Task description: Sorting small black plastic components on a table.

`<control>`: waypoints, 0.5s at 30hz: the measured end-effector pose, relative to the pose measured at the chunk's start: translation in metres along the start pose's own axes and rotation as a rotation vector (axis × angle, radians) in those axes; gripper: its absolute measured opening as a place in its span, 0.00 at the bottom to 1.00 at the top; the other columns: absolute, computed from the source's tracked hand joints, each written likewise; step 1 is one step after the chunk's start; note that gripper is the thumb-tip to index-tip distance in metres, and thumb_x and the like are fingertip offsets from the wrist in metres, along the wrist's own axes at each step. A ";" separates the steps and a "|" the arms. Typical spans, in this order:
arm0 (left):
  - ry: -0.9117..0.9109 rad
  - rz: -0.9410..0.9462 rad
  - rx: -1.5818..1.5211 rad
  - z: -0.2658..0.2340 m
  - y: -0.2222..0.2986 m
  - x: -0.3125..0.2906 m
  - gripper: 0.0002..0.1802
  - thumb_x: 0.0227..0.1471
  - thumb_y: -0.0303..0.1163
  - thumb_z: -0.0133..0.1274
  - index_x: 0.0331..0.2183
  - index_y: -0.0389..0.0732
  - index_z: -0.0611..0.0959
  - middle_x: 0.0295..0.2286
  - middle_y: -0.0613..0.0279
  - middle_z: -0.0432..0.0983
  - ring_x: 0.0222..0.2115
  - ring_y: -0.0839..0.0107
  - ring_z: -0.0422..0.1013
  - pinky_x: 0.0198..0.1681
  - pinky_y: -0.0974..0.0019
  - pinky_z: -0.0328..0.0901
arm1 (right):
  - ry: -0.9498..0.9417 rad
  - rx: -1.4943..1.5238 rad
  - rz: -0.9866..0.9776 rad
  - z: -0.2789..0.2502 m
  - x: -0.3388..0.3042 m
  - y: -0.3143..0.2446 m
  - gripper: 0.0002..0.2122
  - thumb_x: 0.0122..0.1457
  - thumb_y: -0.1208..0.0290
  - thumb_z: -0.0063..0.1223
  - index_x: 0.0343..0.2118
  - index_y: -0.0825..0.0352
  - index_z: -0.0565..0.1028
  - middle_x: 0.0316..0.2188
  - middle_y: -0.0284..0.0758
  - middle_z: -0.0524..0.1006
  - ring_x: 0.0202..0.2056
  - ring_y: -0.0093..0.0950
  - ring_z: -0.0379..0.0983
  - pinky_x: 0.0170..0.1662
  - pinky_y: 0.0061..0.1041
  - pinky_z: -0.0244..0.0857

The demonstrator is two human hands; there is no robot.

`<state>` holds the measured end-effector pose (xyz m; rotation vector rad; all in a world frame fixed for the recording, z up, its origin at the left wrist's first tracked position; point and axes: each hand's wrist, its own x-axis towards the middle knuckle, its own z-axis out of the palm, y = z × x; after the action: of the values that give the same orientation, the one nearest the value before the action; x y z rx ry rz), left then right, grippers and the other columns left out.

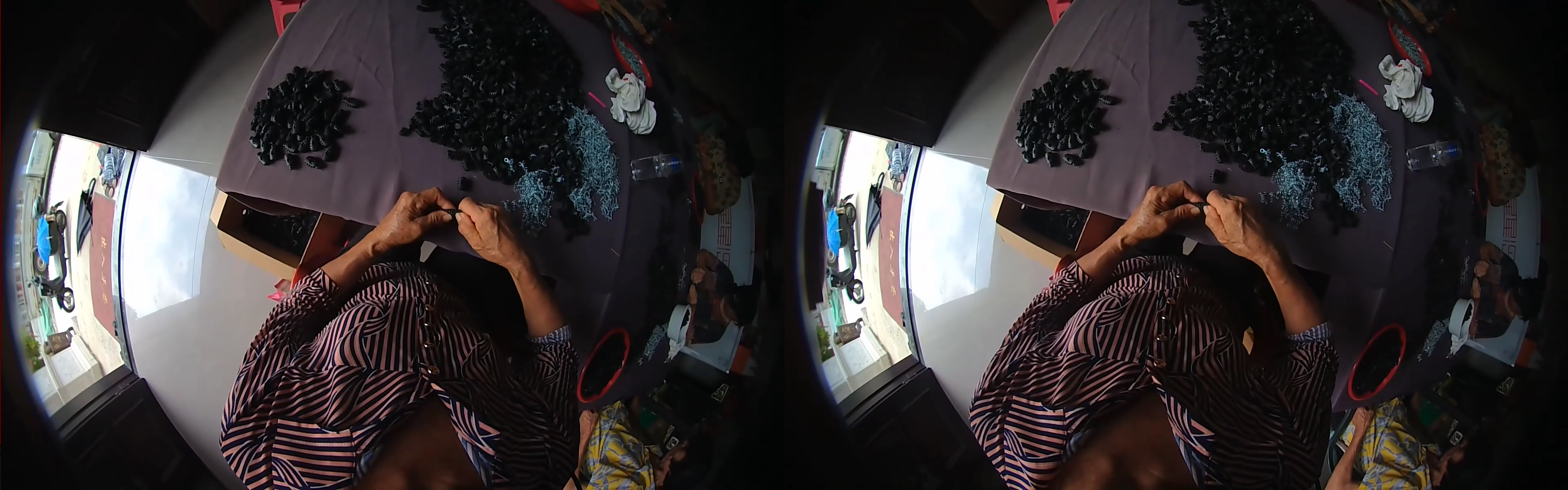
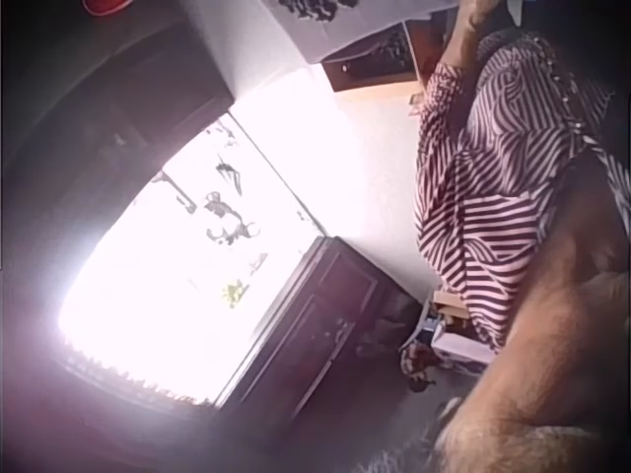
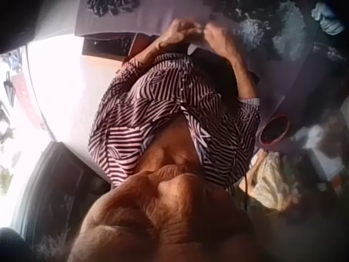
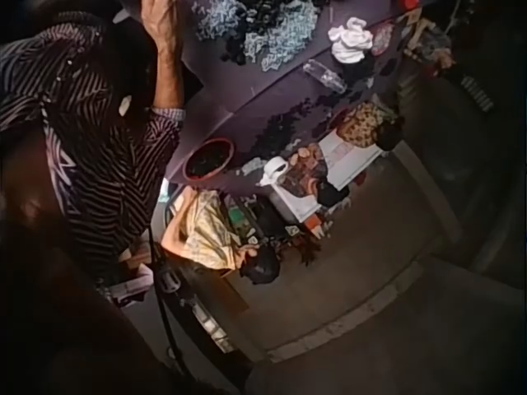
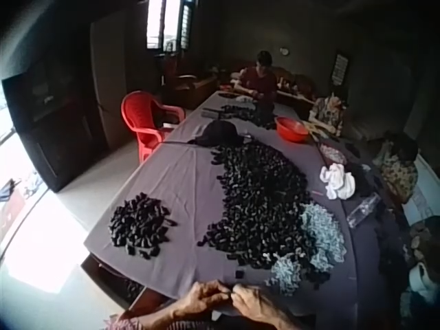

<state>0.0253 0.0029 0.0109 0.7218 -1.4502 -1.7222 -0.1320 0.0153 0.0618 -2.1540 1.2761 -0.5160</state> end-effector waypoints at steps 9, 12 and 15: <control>0.066 0.042 0.005 0.002 -0.005 -0.001 0.06 0.41 0.26 0.46 0.25 0.34 0.70 0.17 0.69 0.65 0.19 0.85 0.58 0.21 0.80 0.55 | 0.068 -0.347 -0.096 0.002 -0.003 -0.015 0.05 0.46 0.76 0.39 0.19 0.70 0.59 0.14 0.39 0.64 0.18 0.33 0.65 0.18 0.24 0.60; 0.078 0.044 0.039 0.004 -0.003 -0.001 0.05 0.41 0.27 0.46 0.25 0.35 0.70 0.18 0.69 0.66 0.20 0.85 0.60 0.22 0.80 0.56 | 0.061 -0.419 -0.055 0.005 -0.003 -0.019 0.04 0.45 0.77 0.39 0.21 0.71 0.59 0.16 0.40 0.65 0.18 0.33 0.65 0.18 0.23 0.61; 0.118 0.037 -0.005 0.008 0.000 0.000 0.06 0.40 0.26 0.47 0.24 0.34 0.70 0.17 0.69 0.66 0.20 0.85 0.59 0.22 0.80 0.56 | 0.049 -0.467 -0.027 0.011 -0.005 -0.010 0.06 0.44 0.77 0.41 0.23 0.72 0.59 0.18 0.41 0.65 0.20 0.34 0.66 0.19 0.25 0.61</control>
<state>0.0191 0.0071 0.0126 0.7761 -1.3698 -1.6277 -0.1213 0.0268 0.0603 -2.5518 1.5132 -0.3013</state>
